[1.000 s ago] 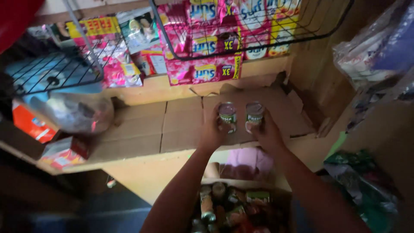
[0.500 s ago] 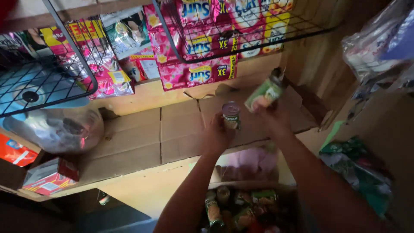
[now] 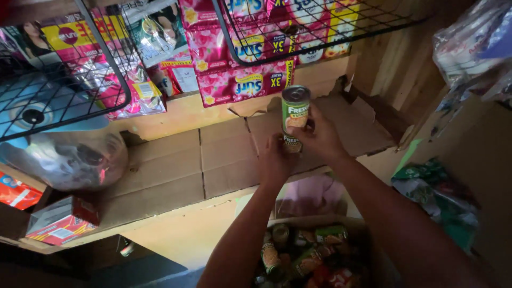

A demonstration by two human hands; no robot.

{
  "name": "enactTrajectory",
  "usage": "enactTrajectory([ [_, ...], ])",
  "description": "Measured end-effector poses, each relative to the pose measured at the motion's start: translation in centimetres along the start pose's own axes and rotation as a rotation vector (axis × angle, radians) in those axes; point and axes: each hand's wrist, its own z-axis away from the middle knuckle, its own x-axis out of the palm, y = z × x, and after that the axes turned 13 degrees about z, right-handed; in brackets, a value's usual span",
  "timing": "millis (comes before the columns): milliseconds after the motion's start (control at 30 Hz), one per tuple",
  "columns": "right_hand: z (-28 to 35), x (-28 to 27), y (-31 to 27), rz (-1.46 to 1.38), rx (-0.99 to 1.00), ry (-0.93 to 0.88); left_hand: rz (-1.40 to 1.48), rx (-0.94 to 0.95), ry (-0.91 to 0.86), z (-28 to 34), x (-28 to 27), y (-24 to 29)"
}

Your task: Organizing and stocking canned goods on a shelf from a box.

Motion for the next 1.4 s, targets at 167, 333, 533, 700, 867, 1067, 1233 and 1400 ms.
enactTrajectory([
  [167,0.2,0.9,2.0,-0.138,-0.141,-0.015,0.052,0.109,0.027,0.1,0.9,-2.6],
  [333,0.8,0.6,1.2,0.028,-0.039,0.007,0.044,0.175,0.042,0.0,1.1,-2.7],
  [533,3.6,2.6,6.5,-0.152,-0.123,0.048,0.131,0.109,-0.057,-0.4,1.1,-3.9],
  [700,4.9,2.2,6.8,0.038,-0.049,0.072,0.236,0.360,-0.167,-0.1,1.3,-6.1],
  [867,5.8,1.2,6.6,0.090,-0.047,0.043,0.185,0.148,-0.128,5.9,-1.2,-2.3],
  [1067,14.9,0.8,9.0,-0.418,0.144,0.196,-0.066,-0.078,-0.125,16.9,-3.8,-5.6],
  [1233,24.3,0.3,5.1,0.329,0.243,-0.202,-0.348,-0.411,-0.352,22.7,-2.5,-11.0],
  [1400,29.6,4.9,14.4,0.381,-0.144,-0.570,-0.526,-0.837,-0.332,24.4,-0.7,-12.7],
])
